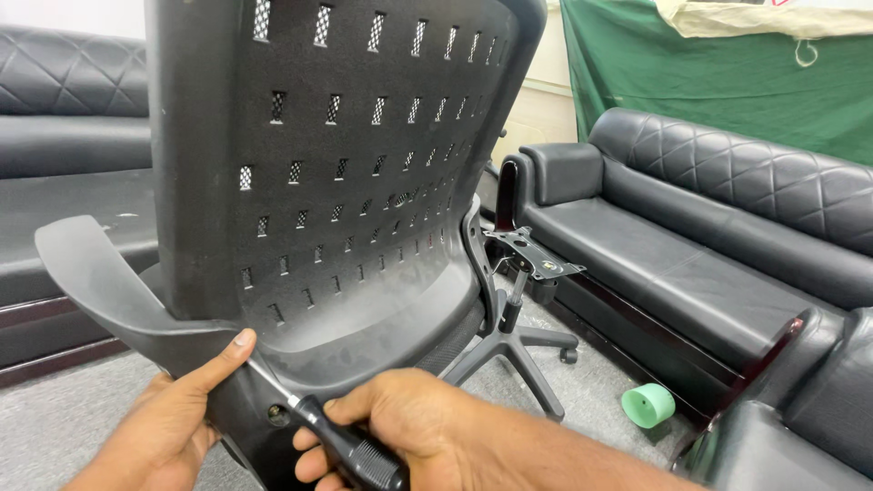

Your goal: The person uses a screwdriver to tighten screws on the underside of a black office chair, securing the armrests to the seat. The person works on multiple screw locations on both sides of the chair while seated on the floor.

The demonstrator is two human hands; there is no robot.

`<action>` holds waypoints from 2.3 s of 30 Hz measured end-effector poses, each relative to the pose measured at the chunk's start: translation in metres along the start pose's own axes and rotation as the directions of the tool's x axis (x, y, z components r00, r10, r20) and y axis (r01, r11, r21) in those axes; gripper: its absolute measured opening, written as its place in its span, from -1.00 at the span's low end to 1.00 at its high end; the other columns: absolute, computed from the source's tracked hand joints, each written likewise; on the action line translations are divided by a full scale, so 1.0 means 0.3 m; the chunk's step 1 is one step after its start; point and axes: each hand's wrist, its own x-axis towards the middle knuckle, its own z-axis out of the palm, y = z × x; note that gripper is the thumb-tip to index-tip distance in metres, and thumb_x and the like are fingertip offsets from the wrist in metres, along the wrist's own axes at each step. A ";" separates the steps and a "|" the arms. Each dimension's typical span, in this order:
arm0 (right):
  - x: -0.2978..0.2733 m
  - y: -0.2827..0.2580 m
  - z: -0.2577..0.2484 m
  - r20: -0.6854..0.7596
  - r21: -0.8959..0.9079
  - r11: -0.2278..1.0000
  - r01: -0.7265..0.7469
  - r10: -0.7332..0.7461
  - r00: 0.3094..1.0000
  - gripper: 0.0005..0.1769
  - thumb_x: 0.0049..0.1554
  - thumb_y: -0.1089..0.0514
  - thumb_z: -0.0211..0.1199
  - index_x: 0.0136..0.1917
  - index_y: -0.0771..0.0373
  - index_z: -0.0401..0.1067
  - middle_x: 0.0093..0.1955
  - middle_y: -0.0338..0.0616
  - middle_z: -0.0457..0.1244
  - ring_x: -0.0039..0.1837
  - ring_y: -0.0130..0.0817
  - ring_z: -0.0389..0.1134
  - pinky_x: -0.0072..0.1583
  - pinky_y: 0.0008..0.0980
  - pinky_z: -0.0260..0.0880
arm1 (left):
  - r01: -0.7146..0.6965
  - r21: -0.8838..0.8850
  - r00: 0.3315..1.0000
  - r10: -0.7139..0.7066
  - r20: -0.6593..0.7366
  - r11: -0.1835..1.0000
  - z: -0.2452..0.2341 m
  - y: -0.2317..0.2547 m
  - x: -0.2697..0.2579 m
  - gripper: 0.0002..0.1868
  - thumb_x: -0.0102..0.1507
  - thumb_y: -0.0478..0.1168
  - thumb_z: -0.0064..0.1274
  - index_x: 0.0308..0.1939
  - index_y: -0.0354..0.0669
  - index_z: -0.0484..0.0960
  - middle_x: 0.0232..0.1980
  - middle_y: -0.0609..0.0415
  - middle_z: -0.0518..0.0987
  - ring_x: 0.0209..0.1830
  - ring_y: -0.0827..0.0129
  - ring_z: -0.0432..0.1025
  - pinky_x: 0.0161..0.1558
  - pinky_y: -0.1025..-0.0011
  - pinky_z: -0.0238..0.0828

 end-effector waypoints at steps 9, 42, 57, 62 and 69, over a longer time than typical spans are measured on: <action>0.052 0.016 0.006 -0.057 -0.055 0.998 0.024 -0.027 0.998 -0.56 0.32 -0.08 -0.02 -0.09 0.30 0.45 -0.37 -0.14 0.34 -0.41 -0.44 0.34 -0.32 -0.53 0.48 | -0.034 -0.018 0.999 0.034 0.023 0.999 -0.017 -0.017 0.041 -0.08 0.21 0.02 0.29 0.54 -0.22 0.22 0.41 -0.13 0.43 0.41 -0.03 0.33 0.33 -0.22 0.11; 0.056 0.011 -0.002 0.036 -0.049 0.999 0.004 -0.003 0.999 -0.60 0.35 -0.01 0.00 0.12 0.38 0.44 -0.26 -0.08 0.34 -0.32 -0.38 0.38 -0.27 -0.49 0.55 | -0.028 -0.022 1.000 0.028 0.004 0.999 0.001 -0.013 0.014 -0.15 0.21 0.01 0.24 0.49 -0.21 0.28 0.30 -0.13 0.52 0.34 0.03 0.40 0.26 -0.16 0.24; 0.012 0.038 -0.021 0.134 0.057 0.971 0.234 -0.240 0.962 -0.59 0.33 0.04 -0.01 0.31 0.30 0.39 -0.05 -0.11 0.39 -0.15 -0.31 0.47 -0.06 -0.41 0.59 | -0.021 -0.017 0.999 0.020 -0.027 1.000 -0.004 -0.020 0.031 -0.13 0.16 0.01 0.24 0.49 -0.18 0.28 0.29 -0.11 0.53 0.35 0.04 0.40 0.31 -0.14 0.25; 0.044 0.123 -0.010 -0.050 0.191 0.921 0.340 -0.337 0.940 -0.53 0.29 0.01 -0.01 0.26 0.36 0.49 -0.06 -0.02 0.44 -0.23 -0.33 0.45 -0.13 -0.43 0.56 | -0.063 -0.064 0.997 0.066 0.041 0.996 -0.005 -0.023 0.030 -0.13 0.22 0.02 0.29 0.52 -0.23 0.31 0.31 -0.19 0.55 0.35 -0.03 0.41 0.27 -0.18 0.23; 0.072 0.063 -0.036 -0.059 -0.089 0.960 0.265 -0.271 0.961 -0.61 0.32 0.06 -0.01 -0.02 0.37 0.54 -0.37 -0.10 0.37 -0.44 -0.41 0.32 -0.34 -0.50 0.39 | -0.027 -0.058 1.000 0.028 0.009 0.998 0.021 0.011 -0.017 -0.17 0.19 -0.01 0.25 0.49 -0.10 0.30 0.32 -0.05 0.51 0.37 0.06 0.39 0.28 -0.19 0.23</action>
